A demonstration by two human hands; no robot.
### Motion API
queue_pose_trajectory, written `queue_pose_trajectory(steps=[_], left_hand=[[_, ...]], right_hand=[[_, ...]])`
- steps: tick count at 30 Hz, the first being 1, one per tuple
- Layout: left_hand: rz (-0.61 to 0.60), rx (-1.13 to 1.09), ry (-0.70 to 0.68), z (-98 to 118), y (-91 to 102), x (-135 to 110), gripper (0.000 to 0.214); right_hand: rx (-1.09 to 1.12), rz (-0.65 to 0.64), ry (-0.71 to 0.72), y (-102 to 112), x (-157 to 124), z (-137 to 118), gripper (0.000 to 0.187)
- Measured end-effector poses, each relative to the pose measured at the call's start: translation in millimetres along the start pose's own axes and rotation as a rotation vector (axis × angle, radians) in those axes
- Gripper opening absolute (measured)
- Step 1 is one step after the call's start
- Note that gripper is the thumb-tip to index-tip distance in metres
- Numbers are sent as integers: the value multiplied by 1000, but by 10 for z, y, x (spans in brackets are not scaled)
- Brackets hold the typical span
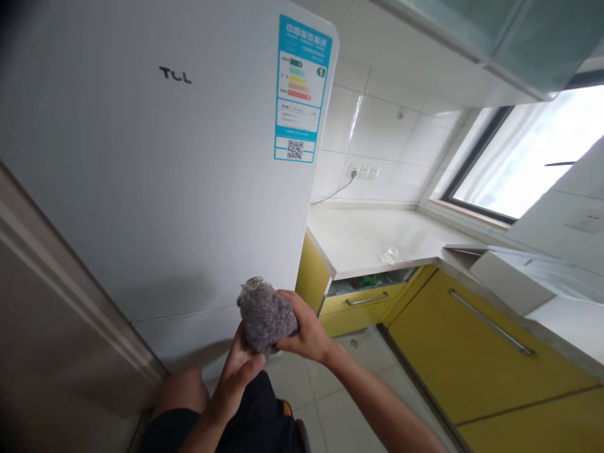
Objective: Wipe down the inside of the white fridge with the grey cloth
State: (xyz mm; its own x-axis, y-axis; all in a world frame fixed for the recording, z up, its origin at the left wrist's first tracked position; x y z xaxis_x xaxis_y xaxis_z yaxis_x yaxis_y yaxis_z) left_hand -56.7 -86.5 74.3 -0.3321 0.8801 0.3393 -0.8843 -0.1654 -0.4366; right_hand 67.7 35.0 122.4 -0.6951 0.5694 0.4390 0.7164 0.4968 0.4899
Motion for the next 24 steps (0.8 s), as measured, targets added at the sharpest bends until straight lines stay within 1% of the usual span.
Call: queue_pose_trajectory(steps=[2, 3, 5, 6, 8, 10, 11, 12, 13, 14, 15, 17, 18, 19, 20, 23, 24], left_hand=[[-133, -66, -22, -16, -165, 101, 98], [-177, -84, -30, -27, -231, 136, 99], [-210, -89, -22, -63, -316, 175, 98], [-191, -74, -8, -89, -329, 180, 96], [-100, -8, 41, -160, -284, 160, 88], [31, 82, 105, -254, -140, 112, 78], [92, 133, 139, -308, -31, 81, 75], [143, 183, 176, -365, 101, 46, 73], [191, 236, 211, -422, 256, 6, 72], [239, 276, 251, -481, 431, -42, 73], [279, 310, 300, -540, 621, -101, 77], [311, 409, 428, -657, 1021, -260, 86], [325, 469, 465, -701, 1226, -359, 88], [332, 534, 487, -738, 1425, -469, 87], [339, 618, 499, -769, 1618, -588, 83], [227, 964, 568, -874, 2105, -964, 64], [176, 1116, 640, -920, 2242, -1092, 59]], right_hand=[[-48, 109, -62, 299, -57, 36, 71], [-67, 177, -93, 458, -74, 60, 66], [-118, 344, -141, 800, -75, 122, 61], [-155, 439, -153, 985, -56, 158, 60], [-262, 641, -146, 1375, 20, 240, 64], [-400, 810, -118, 1761, 141, 348, 70], [-478, 873, -106, 1935, 214, 421, 73], [-559, 903, -111, 2083, 293, 515, 76], [-638, 891, -143, 2199, 378, 636, 79], [-713, 811, -218, 2271, 467, 790, 82], [-776, 679, -322, 2296, 550, 973, 84], [-849, 343, -553, 2218, 658, 1380, 81], [-850, 243, -625, 2146, 681, 1561, 76], [-849, 190, -682, 2070, 693, 1719, 73], [-842, 167, -722, 1997, 698, 1849, 72], [-810, 169, -781, 1865, 693, 2075, 78], [-798, 170, -786, 1854, 680, 2105, 80]])
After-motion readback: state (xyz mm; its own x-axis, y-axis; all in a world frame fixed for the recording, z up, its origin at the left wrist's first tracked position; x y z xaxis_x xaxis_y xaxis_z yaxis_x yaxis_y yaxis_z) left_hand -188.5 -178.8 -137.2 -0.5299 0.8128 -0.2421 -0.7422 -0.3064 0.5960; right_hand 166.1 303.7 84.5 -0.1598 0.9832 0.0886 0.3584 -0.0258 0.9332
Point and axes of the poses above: each hand's wrist, its own x-axis towards the middle knuckle, its own y-axis out of the back of the hand, z = x × y, the point moved 3 cm from there along x, towards the middle knuckle, and after that the axes turned 7 degrees about -y, right-handed, at the moved point
